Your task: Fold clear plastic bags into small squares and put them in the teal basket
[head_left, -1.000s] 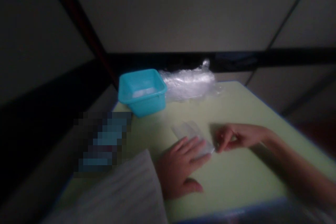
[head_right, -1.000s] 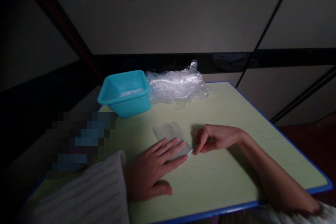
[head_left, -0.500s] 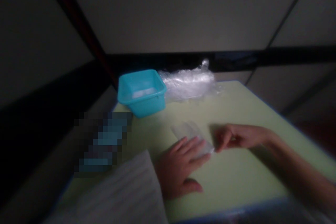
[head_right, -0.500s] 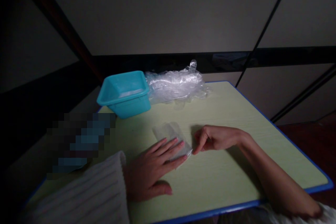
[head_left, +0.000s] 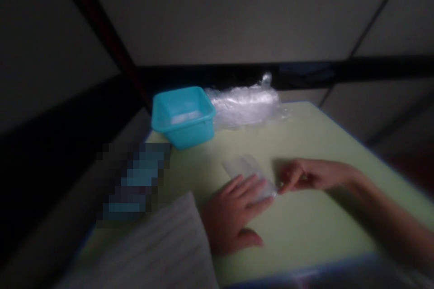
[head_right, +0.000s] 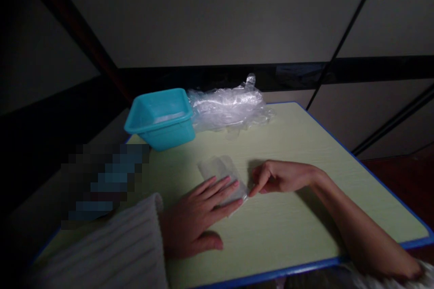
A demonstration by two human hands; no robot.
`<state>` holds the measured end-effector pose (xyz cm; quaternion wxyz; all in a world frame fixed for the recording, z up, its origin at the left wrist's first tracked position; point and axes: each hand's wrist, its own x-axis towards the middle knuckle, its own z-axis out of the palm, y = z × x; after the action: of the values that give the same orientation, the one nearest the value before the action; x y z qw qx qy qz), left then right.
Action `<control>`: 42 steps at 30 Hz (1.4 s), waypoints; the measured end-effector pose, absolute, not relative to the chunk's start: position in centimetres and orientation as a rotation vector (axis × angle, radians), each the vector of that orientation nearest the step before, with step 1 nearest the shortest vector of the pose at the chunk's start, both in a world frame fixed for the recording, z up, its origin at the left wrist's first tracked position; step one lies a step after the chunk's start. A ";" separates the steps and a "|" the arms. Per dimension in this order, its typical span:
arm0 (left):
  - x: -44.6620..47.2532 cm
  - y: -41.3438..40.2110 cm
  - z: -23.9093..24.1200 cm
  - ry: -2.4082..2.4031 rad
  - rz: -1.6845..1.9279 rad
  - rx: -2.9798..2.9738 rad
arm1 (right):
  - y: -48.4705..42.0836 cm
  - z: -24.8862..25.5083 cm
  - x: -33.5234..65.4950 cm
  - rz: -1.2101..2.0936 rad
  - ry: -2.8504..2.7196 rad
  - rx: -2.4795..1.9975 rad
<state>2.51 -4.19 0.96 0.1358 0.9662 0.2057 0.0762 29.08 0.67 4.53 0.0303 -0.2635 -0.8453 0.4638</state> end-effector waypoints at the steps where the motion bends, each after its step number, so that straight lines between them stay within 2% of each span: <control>1: 2.5 -4.2 0.9 0.597 0.230 2.801 | 0.6 4.6 29.1 1.425 -2.604 -0.821; 8: 2.6 -4.3 0.1 0.644 0.291 2.834 | -0.2 5.2 28.6 1.334 -2.558 -0.874; 25: 2.2 -3.8 0.4 0.533 0.202 2.823 | 0.2 5.6 29.5 1.382 -2.600 -0.783; 42: 2.0 -3.5 0.5 0.469 0.181 2.850 | -0.7 5.3 28.2 1.106 -2.665 -0.647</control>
<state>1.99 -3.47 0.52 0.1236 0.9772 0.1610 0.0622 28.22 -0.73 5.31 0.0923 -0.2180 -0.8974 0.3724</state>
